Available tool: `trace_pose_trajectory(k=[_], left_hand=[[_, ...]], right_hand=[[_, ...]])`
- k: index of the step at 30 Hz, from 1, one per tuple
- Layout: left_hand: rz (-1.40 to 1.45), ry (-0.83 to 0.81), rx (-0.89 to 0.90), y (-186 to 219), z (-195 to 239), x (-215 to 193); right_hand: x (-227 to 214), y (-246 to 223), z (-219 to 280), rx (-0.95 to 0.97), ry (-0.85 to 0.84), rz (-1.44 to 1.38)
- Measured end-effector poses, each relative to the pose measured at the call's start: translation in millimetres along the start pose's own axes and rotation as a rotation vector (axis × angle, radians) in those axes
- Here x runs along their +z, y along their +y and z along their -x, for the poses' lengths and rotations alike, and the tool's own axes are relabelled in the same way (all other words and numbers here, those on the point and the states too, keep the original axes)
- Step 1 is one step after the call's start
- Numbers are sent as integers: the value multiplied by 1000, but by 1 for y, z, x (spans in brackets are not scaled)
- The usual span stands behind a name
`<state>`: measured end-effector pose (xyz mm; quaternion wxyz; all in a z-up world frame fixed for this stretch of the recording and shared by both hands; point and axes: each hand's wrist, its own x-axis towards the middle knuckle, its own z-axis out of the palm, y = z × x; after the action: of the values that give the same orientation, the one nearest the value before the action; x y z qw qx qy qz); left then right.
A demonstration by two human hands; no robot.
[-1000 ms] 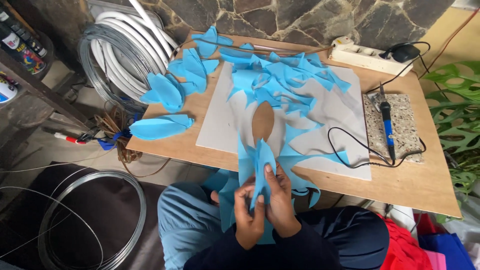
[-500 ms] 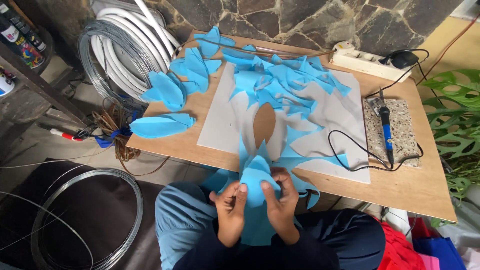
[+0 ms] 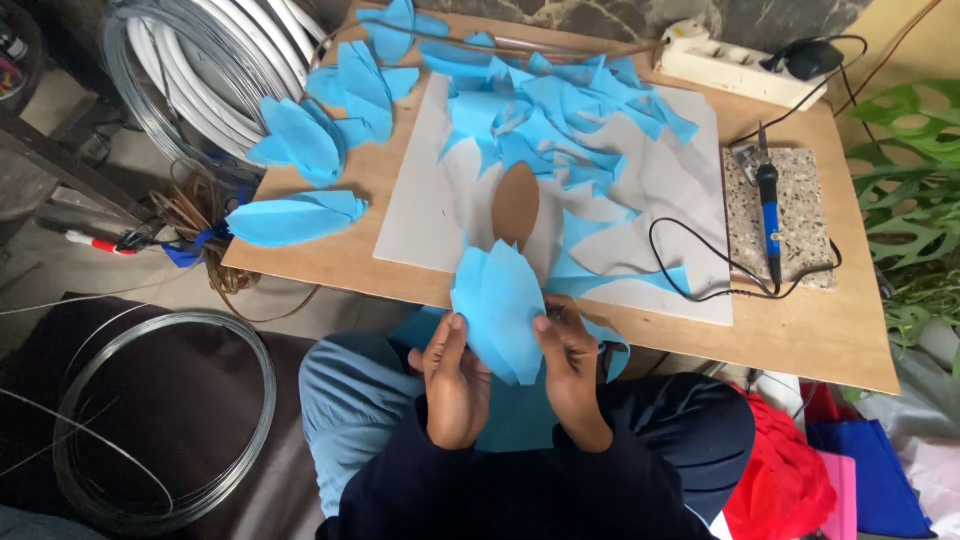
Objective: Using a hot cutting tool to trace a wooden template and cut out shapes from blue synthetic fabric.
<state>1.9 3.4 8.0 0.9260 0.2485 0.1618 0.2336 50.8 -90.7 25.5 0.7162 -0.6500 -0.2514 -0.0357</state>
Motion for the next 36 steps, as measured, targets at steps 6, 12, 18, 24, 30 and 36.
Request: trace_pose_trajectory(k=[6, 12, 18, 24, 30, 36], left_hand=[[-33, -115, 45, -5, 2, -1], [-361, -48, 277, -16, 6, -3], [-707, -40, 411, -10, 15, -6], [-814, -256, 638, 11, 32, 25], [-814, -285, 703, 10, 35, 34], [-886, -260, 751, 10, 35, 34]], right_hand=[[7, -13, -3, -183, 53, 215], [3, -9, 0, -47, 62, 137], [-3, 16, 8, 107, 97, -208], [-4, 19, 8, 204, -24, -485], [2, 4, 2, 230, -126, -558], [2, 15, 5, 220, -124, -622]])
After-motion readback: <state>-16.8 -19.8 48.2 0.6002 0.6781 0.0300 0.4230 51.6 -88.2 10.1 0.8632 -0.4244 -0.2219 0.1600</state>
